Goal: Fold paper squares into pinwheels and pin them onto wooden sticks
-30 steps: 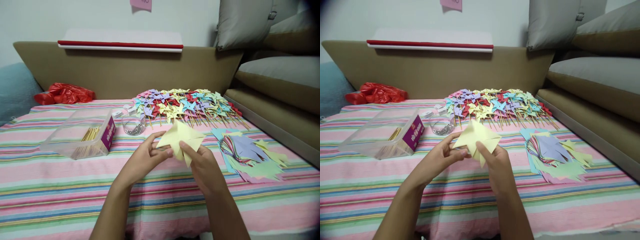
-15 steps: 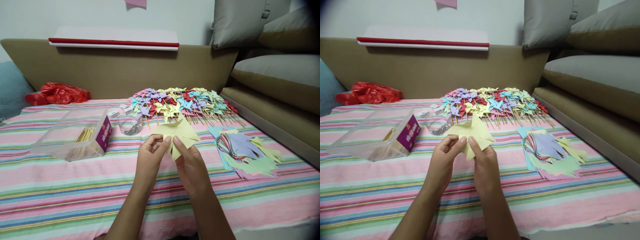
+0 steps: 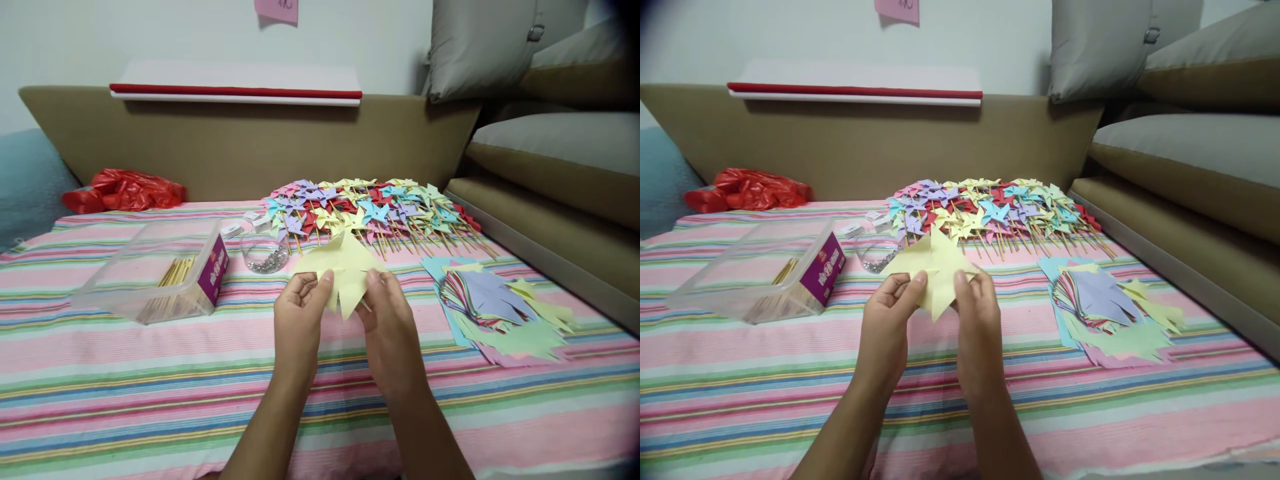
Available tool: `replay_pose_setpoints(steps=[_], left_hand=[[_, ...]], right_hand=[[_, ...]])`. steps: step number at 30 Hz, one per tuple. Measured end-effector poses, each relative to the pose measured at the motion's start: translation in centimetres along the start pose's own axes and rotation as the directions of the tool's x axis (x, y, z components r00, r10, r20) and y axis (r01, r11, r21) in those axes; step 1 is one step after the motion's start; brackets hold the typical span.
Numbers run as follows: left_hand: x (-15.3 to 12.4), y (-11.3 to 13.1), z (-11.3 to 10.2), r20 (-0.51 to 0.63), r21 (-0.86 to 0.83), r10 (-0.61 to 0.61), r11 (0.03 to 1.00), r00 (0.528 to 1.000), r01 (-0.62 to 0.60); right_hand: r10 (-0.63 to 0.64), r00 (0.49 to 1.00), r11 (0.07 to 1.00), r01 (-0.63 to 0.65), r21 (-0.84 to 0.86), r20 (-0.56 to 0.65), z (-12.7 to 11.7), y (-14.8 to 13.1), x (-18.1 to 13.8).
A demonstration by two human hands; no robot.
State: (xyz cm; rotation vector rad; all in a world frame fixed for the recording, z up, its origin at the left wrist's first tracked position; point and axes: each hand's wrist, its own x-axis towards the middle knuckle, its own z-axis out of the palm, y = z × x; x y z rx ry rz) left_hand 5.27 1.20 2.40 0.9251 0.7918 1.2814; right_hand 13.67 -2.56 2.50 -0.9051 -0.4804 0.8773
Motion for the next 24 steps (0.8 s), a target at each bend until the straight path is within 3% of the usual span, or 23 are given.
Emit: replay_pose_setpoints(steps=[3,6,9,12,17,24], left_hand=[[0.2,0.2,-0.2,-0.041,-0.012,-0.001,1.0,0.999,0.001],[0.4,0.4,-0.4,-0.073,-0.019,-0.005,1.0,0.997,0.003],[0.5,0.5,-0.5,-0.068,-0.03,-0.003,1.0,0.998,0.001],[0.4,0.5,-0.6,-0.056,-0.037,0.002,0.999,0.998,-0.004],[0.2,0.6,-0.5,-0.023,0.0,0.018,1.0,1.0,-0.018],[-0.2,0.6,-0.1,0.012,0.102,0.039,0.994,0.999,-0.04]], right_hand=[[-0.108,0.994,0.994,0.107,-0.023,-0.018,-0.6,0.0,0.2],[-0.232,0.964,0.959,0.25,-0.137,0.13,-1.3,0.3,0.3],[-0.28,0.907,0.846,0.388,-0.366,0.314,-1.8,0.5,0.2],[-0.285,0.865,0.721,0.477,-0.502,0.413,-2.0,0.5,0.2],[-0.244,0.895,0.776,0.411,-0.478,0.373,-1.9,0.5,0.2],[-0.181,0.974,0.899,0.22,-0.379,0.134,-1.2,0.1,0.0]])
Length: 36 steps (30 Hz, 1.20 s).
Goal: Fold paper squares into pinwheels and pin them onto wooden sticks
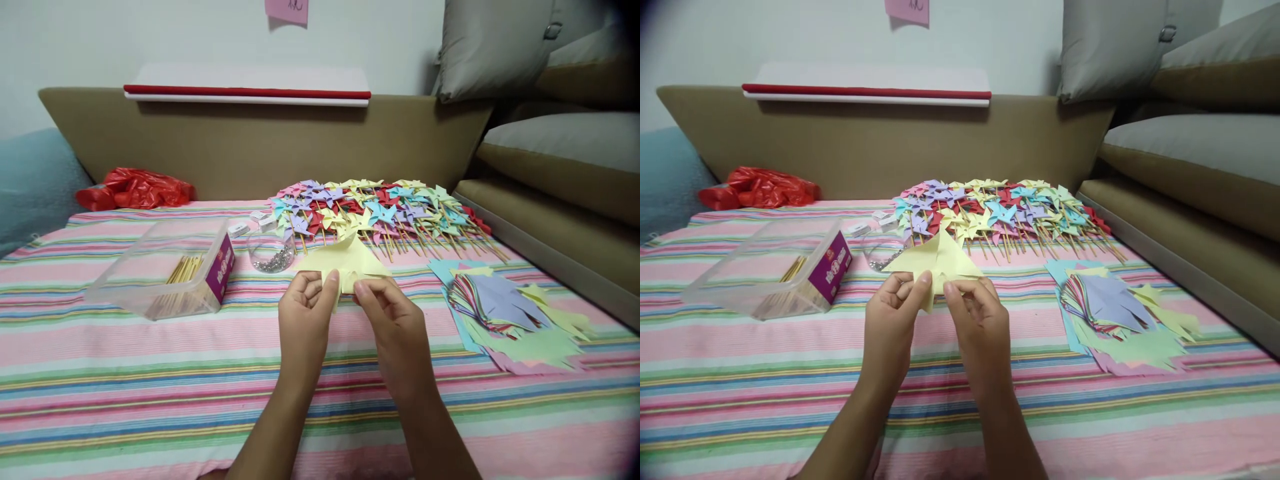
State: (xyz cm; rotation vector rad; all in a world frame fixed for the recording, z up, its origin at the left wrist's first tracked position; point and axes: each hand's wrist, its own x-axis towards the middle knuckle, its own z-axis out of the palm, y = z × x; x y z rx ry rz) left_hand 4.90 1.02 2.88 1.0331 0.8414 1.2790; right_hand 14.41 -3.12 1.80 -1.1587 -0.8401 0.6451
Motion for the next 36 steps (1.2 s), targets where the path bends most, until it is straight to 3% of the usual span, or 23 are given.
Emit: replay_pose_setpoints(steps=[9,18,36], left_hand=[[-0.2,0.1,0.4,-0.008,0.062,0.006,0.998,1.0,-0.006],[-0.7,0.2,0.6,-0.004,0.142,0.052,0.989,0.999,-0.051],[-0.7,-0.6,0.4,0.012,0.281,0.17,0.945,0.985,-0.166]], right_hand=[[0.125,0.988,0.984,-0.112,0.141,-0.09,0.5,0.0,-0.1],[0.1,0.979,0.988,-0.077,0.134,-0.179,0.7,0.4,-0.1],[0.207,0.954,0.967,-0.165,0.195,-0.216,1.5,0.3,-0.2]])
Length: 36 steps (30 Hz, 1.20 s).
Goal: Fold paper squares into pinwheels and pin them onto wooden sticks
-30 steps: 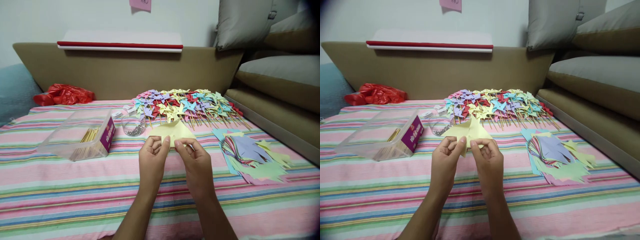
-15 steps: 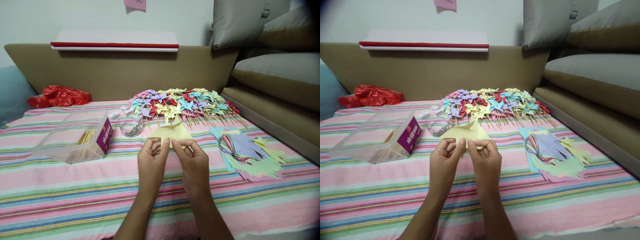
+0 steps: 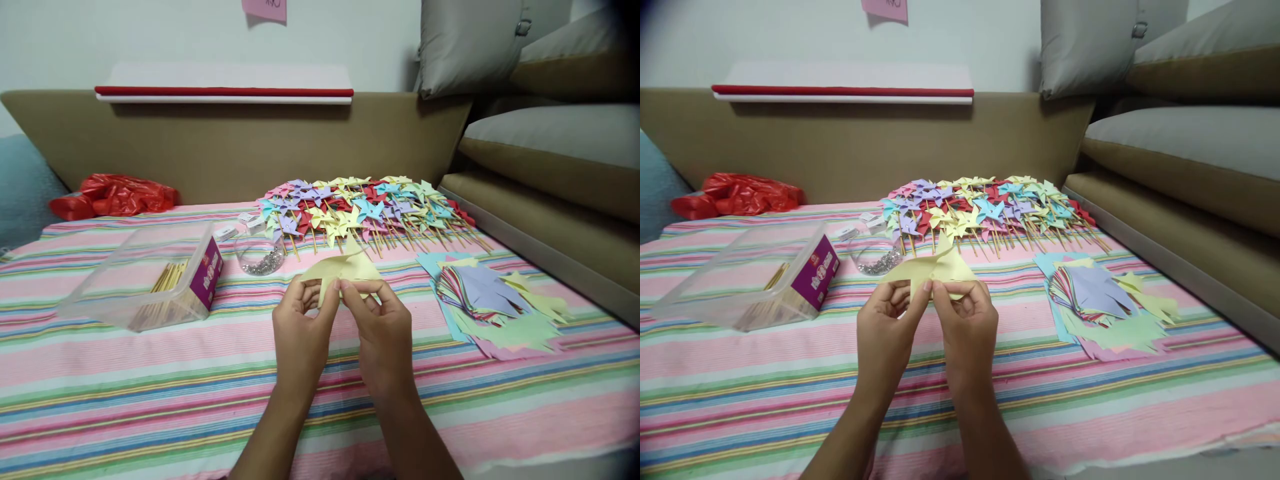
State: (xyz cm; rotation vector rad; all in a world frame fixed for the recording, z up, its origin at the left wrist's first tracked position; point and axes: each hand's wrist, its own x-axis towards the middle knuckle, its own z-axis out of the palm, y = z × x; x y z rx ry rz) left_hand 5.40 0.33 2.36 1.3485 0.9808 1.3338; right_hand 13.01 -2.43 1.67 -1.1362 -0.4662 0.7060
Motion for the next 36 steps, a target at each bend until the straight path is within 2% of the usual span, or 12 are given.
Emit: replay_pose_setpoints(steps=[5,8,11,13,16,20,23,26,28,30,33,36], left_hand=[[0.5,0.3,-0.9,0.03,0.177,0.146,0.973,0.989,-0.149],[1.1,0.3,-1.9,0.173,0.28,0.227,0.922,0.958,-0.269],[1.8,0.1,-2.7,0.281,0.294,0.194,0.915,0.94,-0.277],[2.1,0.0,-3.1,0.329,0.284,0.15,0.926,0.932,-0.249],[2.3,0.1,-3.6,0.394,0.283,0.091,0.935,0.914,-0.215],[2.3,0.4,-4.0,0.452,0.299,0.043,0.934,0.891,-0.197],[2.2,0.8,-4.0,0.427,0.239,0.071,0.953,0.902,-0.188],[2.1,1.0,-3.5,0.319,0.098,0.084,0.988,0.944,-0.121],[2.0,1.0,-2.9,0.285,-0.005,0.018,1.0,0.958,-0.018],[1.7,0.8,-2.2,0.321,-0.076,-0.069,0.992,0.945,0.099],[1.2,0.3,-0.9,0.326,-0.186,-0.113,0.966,0.939,0.181],[0.7,0.1,0.1,0.209,-0.319,-0.1,0.933,0.973,0.164]], right_hand=[[-0.12,0.987,0.993,0.119,-0.012,-0.106,-0.5,0.0,0.7],[-0.092,0.995,0.983,0.099,-0.155,0.047,-1.6,-0.4,1.4],[0.032,0.962,0.983,0.019,-0.181,0.272,-2.6,-0.9,1.9],[0.081,0.935,0.99,-0.035,-0.139,0.345,-3.0,-1.2,2.0],[0.109,0.928,0.988,-0.061,-0.141,0.357,-3.2,-1.2,2.0],[0.097,0.925,0.975,-0.015,-0.221,0.367,-3.3,-1.1,2.0],[0.056,0.942,0.989,-0.006,-0.151,0.33,-2.9,-1.0,1.8],[0.055,0.971,0.994,-0.076,0.084,0.234,-2.1,-0.9,1.5],[0.07,0.974,0.96,-0.124,0.252,0.215,-1.5,-1.0,1.3],[0.077,0.97,0.921,-0.158,0.355,0.23,-1.0,-1.1,0.9],[0.061,0.967,0.901,-0.16,0.403,0.248,-0.3,-1.1,0.3],[0.038,0.964,0.903,-0.146,0.405,0.263,0.2,-0.9,-0.1]])
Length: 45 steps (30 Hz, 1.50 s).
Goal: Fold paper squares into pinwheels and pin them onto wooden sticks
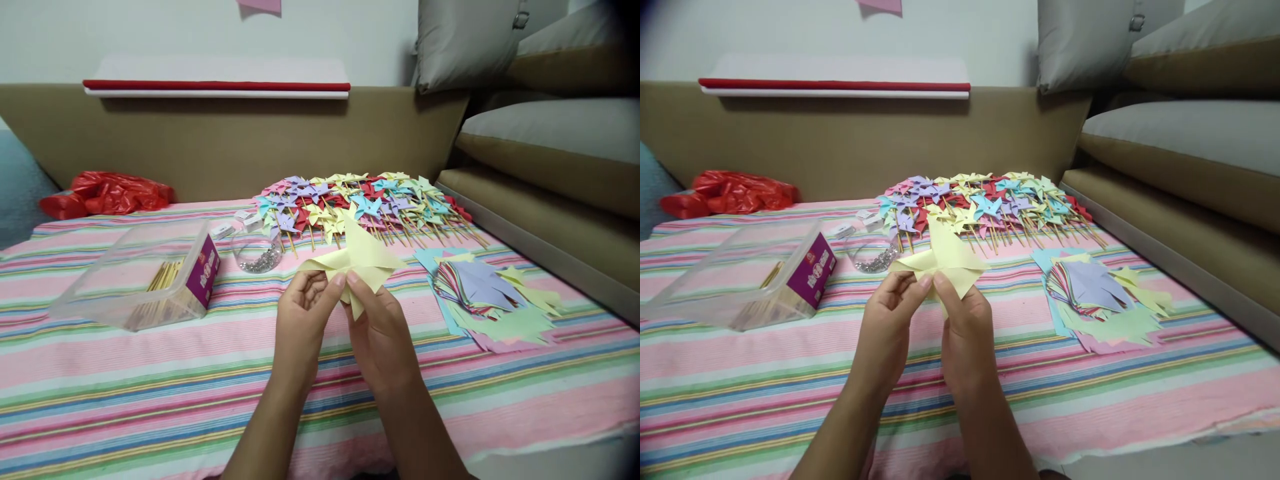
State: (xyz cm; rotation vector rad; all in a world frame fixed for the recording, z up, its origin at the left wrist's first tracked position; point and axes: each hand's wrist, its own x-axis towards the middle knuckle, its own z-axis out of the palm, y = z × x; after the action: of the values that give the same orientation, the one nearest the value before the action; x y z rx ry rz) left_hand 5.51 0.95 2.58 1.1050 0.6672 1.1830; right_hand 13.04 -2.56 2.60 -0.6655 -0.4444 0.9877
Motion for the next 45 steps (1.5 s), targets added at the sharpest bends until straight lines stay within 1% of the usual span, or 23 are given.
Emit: replay_pose_setpoints(steps=[4,7,9,11,12,13,14,15,16,17,18,19,20,21,23,26,29,32,34,37,42,45], left_hand=[[-0.4,-0.2,0.6,-0.118,-0.05,-0.008,0.999,0.993,0.002],[-0.4,-0.1,0.6,-0.146,-0.113,-0.024,0.994,0.989,0.007],[-0.2,0.0,0.4,-0.153,-0.184,-0.032,0.983,0.988,0.004],[0.2,0.1,0.0,-0.184,-0.257,-0.047,0.966,0.982,-0.002],[0.4,0.1,-0.3,-0.21,-0.288,-0.06,0.958,0.976,-0.003],[0.7,0.1,-0.6,-0.239,-0.314,-0.077,0.949,0.968,-0.002],[0.9,0.2,-0.9,-0.267,-0.335,-0.097,0.942,0.959,0.002],[1.0,0.2,-1.1,-0.289,-0.35,-0.113,0.937,0.951,0.005],[1.1,0.3,-1.3,-0.304,-0.358,-0.124,0.934,0.945,0.007],[1.1,0.3,-1.5,-0.306,-0.36,-0.127,0.933,0.943,0.009],[1.1,0.4,-1.5,-0.298,-0.359,-0.126,0.933,0.946,0.011],[1.0,0.4,-1.5,-0.283,-0.356,-0.124,0.935,0.951,0.016],[0.9,0.5,-1.4,-0.262,-0.35,-0.123,0.936,0.957,0.024],[0.8,0.5,-1.3,-0.24,-0.343,-0.121,0.939,0.963,0.033],[0.6,0.5,-1.1,-0.203,-0.318,-0.115,0.947,0.972,0.046],[0.4,0.4,-0.9,-0.182,-0.241,-0.089,0.969,0.979,0.043],[0.3,0.2,-0.8,-0.175,-0.132,-0.057,0.991,0.983,0.034],[0.2,0.2,-0.6,-0.156,-0.062,-0.047,0.997,0.987,0.038],[0.1,0.2,-0.4,-0.156,-0.04,-0.057,0.998,0.986,0.051],[-0.1,0.3,-0.1,-0.168,-0.021,-0.069,0.998,0.983,0.067],[-0.2,0.4,0.0,-0.163,-0.001,-0.073,0.997,0.984,0.074],[-0.3,0.4,0.1,-0.171,0.007,-0.068,0.997,0.983,0.07]], right_hand=[[0.011,1.0,1.0,-0.011,0.006,-0.011,0.3,0.7,-0.1],[0.023,1.0,0.999,-0.024,-0.037,-0.019,0.3,0.9,-0.1],[0.039,0.999,0.994,-0.04,-0.098,-0.009,0.0,0.8,0.0],[0.041,0.999,0.982,-0.042,-0.183,-0.01,-0.4,0.5,0.0],[0.014,1.0,0.971,-0.015,-0.239,-0.005,-0.7,0.3,0.0],[-0.038,0.999,0.95,0.041,-0.308,0.013,-1.1,0.2,0.0],[-0.111,0.992,0.912,0.123,-0.391,0.053,-1.4,0.0,0.0],[-0.187,0.975,0.851,0.221,-0.476,0.119,-1.8,-0.1,0.1],[-0.245,0.948,0.769,0.318,-0.554,0.204,-2.1,-0.3,0.1],[-0.271,0.917,0.678,0.398,-0.618,0.292,-2.4,-0.4,0.2],[-0.268,0.891,0.594,0.452,-0.665,0.366,-2.7,-0.6,0.3],[-0.248,0.874,0.533,0.483,-0.695,0.417,-2.9,-0.7,0.4],[-0.228,0.867,0.497,0.495,-0.713,0.443,-3.1,-0.9,0.5],[-0.213,0.866,0.48,0.496,-0.723,0.452,-3.2,-1.0,0.6],[-0.202,0.872,0.491,0.483,-0.725,0.445,-3.3,-1.2,0.7],[-0.185,0.901,0.582,0.422,-0.695,0.392,-3.1,-1.4,0.7],[-0.176,0.954,0.718,0.292,-0.632,0.242,-2.4,-1.3,0.5],[-0.169,0.979,0.811,0.202,-0.55,0.11,-1.8,-1.1,0.3],[-0.169,0.985,0.825,0.166,-0.54,0.045,-1.6,-0.9,0.2],[-0.181,0.983,0.815,0.14,-0.562,-0.019,-1.5,-0.6,0.2],[-0.199,0.978,0.84,0.14,-0.524,-0.059,-1.5,-0.2,0.2],[-0.224,0.972,0.824,0.153,-0.546,-0.067,-1.5,0.0,0.1]])
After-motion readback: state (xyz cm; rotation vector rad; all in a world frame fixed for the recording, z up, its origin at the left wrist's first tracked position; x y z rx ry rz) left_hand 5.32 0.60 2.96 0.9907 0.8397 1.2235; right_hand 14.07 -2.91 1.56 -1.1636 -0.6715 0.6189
